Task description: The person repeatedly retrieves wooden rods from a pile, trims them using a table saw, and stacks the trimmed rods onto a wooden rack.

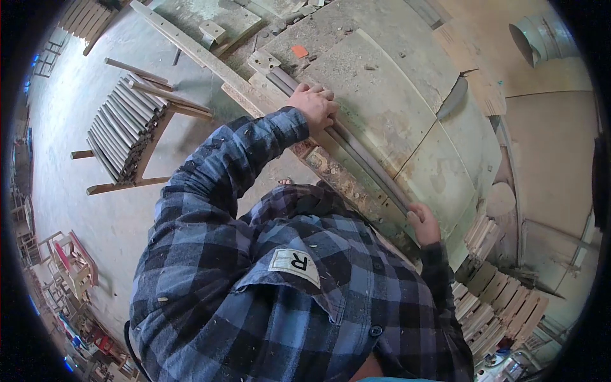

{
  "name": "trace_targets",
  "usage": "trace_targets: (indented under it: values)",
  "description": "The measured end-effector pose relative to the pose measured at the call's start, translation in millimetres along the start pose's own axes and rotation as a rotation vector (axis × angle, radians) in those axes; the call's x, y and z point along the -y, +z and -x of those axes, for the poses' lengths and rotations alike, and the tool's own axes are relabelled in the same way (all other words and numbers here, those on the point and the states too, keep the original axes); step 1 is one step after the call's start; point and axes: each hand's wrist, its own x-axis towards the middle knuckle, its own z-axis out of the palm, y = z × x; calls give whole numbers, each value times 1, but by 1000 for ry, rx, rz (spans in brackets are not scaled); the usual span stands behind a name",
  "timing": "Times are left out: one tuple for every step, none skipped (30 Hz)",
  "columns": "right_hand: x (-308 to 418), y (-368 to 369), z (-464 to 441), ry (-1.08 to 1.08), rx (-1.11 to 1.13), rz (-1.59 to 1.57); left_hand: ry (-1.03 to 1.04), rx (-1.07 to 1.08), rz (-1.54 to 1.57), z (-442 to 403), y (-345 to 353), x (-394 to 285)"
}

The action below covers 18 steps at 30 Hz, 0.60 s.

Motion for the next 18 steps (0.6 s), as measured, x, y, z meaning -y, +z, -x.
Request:
trace_targets:
  values:
    - [3,1,-1,24,5,22,5,-7,-13,1,1,0]
    - [6,2,-2,46,12,43,7,-15,-27,1,1,0]
    - [9,2,-3,67,23,66,3,-5,-15,2,1,0]
    - [-1,-2,-2,88,63,170,-5,5,-3,2,0,0]
    - [-19,-11,-1,107,102,275,-13,15,8,2,-1,0]
    - [-14,-12,-1,125,142,381,-13,16,2,2,-2,0]
    - [-9,-13,-1,120,147,357,-13,18,-3,2,-2,0]
    - [-3,-16,3,118,152,331,-11,21,-7,2,-2,0]
    - [8,-14,8,120,154,302,-20,27,-4,4,-1,0]
    - [15,-13,11,132,160,337,-23,32,-1,4,-2,0]
    - [21,-12,12,145,163,371,-23,36,1,2,-3,-1]
    - [23,-12,13,162,163,404,-29,21,3,2,-3,0]
    - [15,-15,13,172,151,419,-29,9,8,3,-3,1]
    - [-2,-22,12,189,136,436,-25,-3,19,2,-1,0]
    - [-18,-29,15,207,124,454,-31,19,16,1,-5,-2]
    - [-30,-34,20,213,132,428,-15,14,22,0,-3,-3]
    - [-41,-35,22,213,144,398,-4,10,23,0,-3,-1]
    - [-40,-32,24,208,161,367,0,5,19,0,-2,1]
